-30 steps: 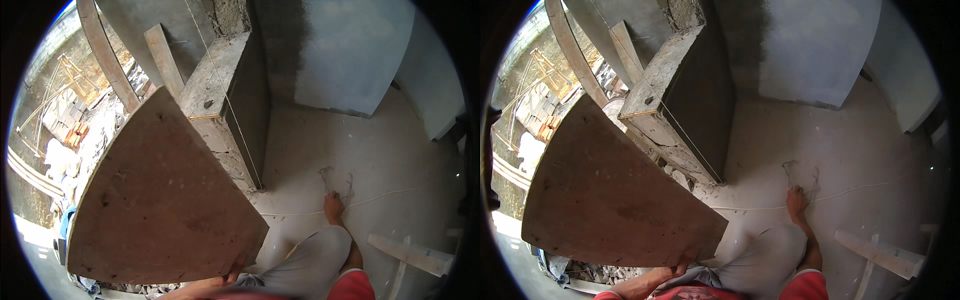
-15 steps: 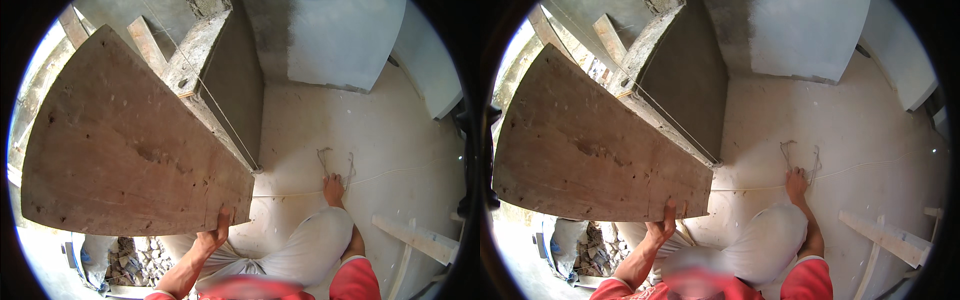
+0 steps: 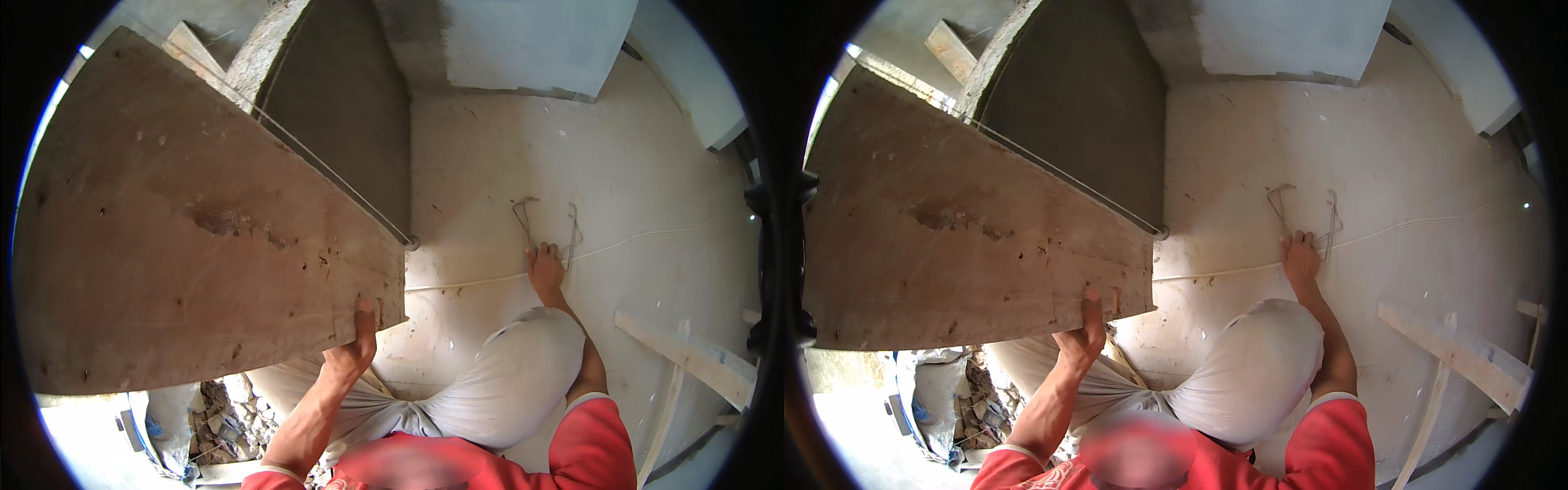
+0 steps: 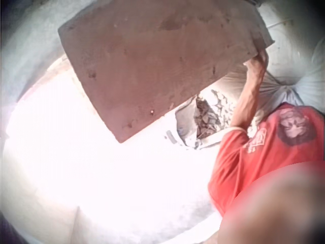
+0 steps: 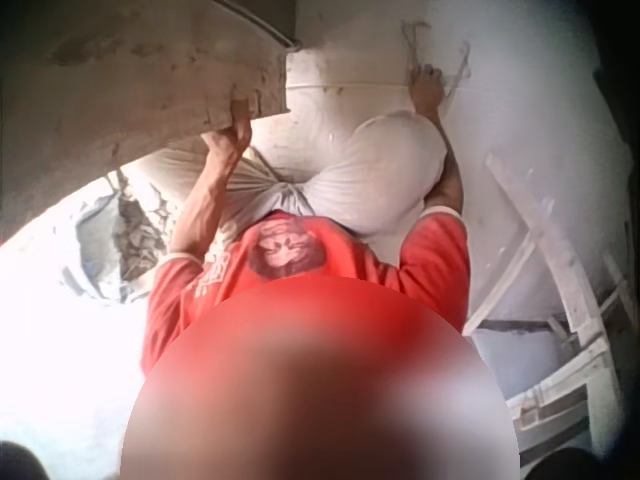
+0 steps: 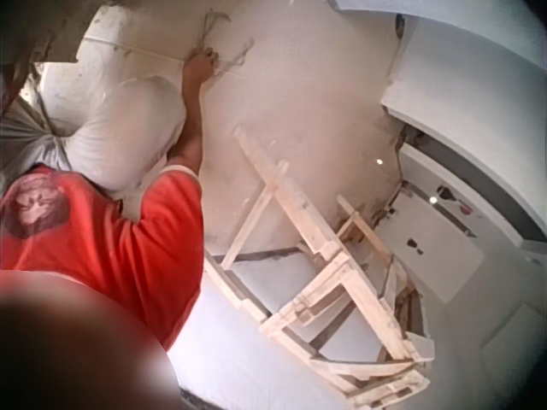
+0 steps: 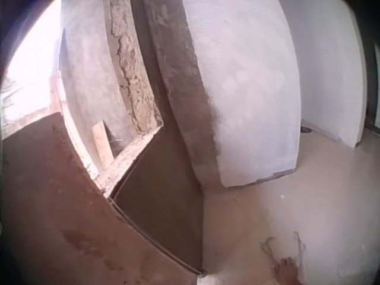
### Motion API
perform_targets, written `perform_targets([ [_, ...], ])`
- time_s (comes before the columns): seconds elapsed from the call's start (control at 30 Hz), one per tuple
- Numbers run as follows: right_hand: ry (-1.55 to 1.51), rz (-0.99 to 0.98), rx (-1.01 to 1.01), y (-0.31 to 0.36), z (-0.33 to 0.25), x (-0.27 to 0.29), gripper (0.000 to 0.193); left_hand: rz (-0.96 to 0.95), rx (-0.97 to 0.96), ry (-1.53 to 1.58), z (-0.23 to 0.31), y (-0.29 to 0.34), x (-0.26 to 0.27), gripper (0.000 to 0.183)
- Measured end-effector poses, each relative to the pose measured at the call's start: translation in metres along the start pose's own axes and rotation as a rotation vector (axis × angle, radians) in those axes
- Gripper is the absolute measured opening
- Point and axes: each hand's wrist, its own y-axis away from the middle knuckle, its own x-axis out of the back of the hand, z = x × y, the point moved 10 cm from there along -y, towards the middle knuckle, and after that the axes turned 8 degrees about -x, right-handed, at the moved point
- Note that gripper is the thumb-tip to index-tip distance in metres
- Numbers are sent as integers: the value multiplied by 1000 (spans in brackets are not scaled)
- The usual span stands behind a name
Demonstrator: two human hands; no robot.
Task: The person picks up a wooden plank and positions it against a concrete structure. They then sit on the floor and use a metal frame to secure the plank in place.
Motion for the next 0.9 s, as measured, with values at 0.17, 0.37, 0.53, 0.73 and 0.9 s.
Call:
perform_targets([
  [0.17, -6, 13, 1, 1, 1, -1, 37, 84, 133, 236, -8, -6, -2, 20],
  [0.37, -12, -2, -27, 1, 4, -3, 38, 113, 190, 262, -11, -14, -4, 20],
  [0.53, -9, -19, -33, 4, 6, -4, 39, 141, 252, 306, -14, -20, -3, 21],
  [0.73, -38, -10, -45, 4, 3, 0, 36, 132, 256, 288, -17, -30, -10, 20],
  [0.9, 25, -37, -63, 6, -3, 6, 32, 114, 289, 313, -24, -30, -27, 17],
])
